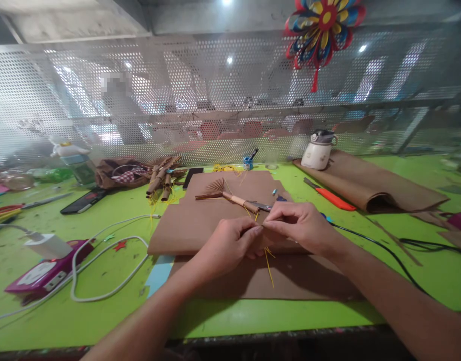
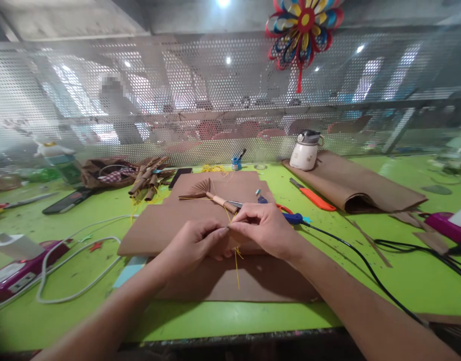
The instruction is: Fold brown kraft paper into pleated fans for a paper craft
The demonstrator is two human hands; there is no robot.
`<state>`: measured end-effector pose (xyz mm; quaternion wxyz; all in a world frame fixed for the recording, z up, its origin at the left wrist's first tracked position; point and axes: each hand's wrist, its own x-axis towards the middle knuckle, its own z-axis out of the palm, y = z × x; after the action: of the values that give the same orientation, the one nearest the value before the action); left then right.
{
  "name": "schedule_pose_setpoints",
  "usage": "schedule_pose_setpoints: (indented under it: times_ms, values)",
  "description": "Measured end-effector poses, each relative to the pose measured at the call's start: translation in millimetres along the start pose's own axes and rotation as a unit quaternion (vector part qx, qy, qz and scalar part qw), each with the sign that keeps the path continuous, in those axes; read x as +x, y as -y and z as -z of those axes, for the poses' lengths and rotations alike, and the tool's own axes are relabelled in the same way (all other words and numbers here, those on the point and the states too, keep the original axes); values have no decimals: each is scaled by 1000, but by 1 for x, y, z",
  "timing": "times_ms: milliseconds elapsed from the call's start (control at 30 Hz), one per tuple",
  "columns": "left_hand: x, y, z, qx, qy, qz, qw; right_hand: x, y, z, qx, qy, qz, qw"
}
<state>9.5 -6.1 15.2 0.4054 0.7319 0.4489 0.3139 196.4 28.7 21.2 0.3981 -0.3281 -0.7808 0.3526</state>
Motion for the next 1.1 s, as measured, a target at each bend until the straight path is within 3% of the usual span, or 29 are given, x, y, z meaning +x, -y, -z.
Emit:
schedule_pose_setpoints:
  times_ms: [200,567,867,1100]
  values:
    - [-1,-2,2,50,-23,-17,998,-1,2,0,-8,-15,28,999]
    - [0,-5,7,135,-30,-64,988,1,0,6,89,-23,-97,991]
    - [4,9,11,91,-26,-1,996,2,-6,12,48,-49,-94,993]
    - [3,1,13,-62,35,57,996,3,-11,14,100,-56,-106,988]
